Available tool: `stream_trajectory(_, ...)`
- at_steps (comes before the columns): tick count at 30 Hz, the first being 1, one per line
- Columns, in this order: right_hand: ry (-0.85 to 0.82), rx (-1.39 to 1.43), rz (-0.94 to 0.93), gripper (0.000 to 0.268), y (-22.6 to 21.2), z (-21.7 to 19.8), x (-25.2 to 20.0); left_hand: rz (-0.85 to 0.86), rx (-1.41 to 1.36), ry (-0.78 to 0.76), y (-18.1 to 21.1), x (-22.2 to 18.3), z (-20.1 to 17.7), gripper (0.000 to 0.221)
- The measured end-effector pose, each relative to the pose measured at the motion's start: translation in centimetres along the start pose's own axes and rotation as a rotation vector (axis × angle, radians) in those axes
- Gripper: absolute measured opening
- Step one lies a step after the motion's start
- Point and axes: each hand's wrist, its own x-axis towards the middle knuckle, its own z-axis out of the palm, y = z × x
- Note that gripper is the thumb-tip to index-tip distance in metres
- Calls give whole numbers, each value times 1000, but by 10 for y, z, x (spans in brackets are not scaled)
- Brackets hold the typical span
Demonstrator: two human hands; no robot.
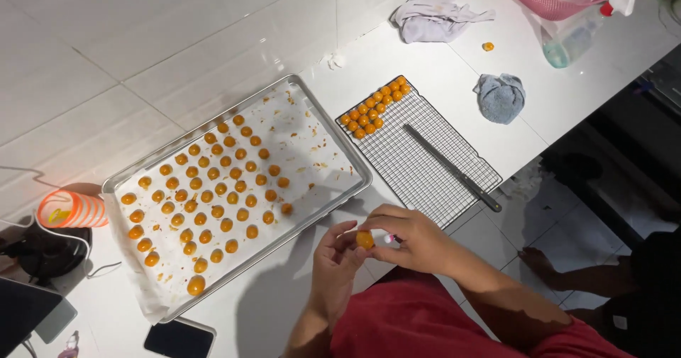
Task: Applying egg wash to small cookies using a brush and transferring them from a baking tray to a cooling rack.
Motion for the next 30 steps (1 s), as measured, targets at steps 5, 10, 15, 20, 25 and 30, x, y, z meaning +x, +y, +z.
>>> stream_trajectory(5, 98, -96, 37, 25, 85, -43, 16, 19, 150, 100, -7, 7, -5, 60)
stream_trajectory(10, 257, -383, 221, 33, 225, -70, 43, 160, 85, 296, -30, -7, -46, 44)
stream_trajectory(15, 167, -461, 570, 32, 304, -59, 79, 32, -3, 707, -32, -35, -64, 48)
stream_trajectory(20, 99, -476, 594, 34, 330, -48, 87, 114, 28, 822, -52, -48, -89, 45)
stream_trajectory(25, 74, -545, 582, 36, 338, -42, 94, 178, 3, 843, -55, -50, -92, 43)
stream_trajectory(30, 14, -487, 634, 38, 336, -48, 95, 163, -12, 840, -45, -52, -83, 42)
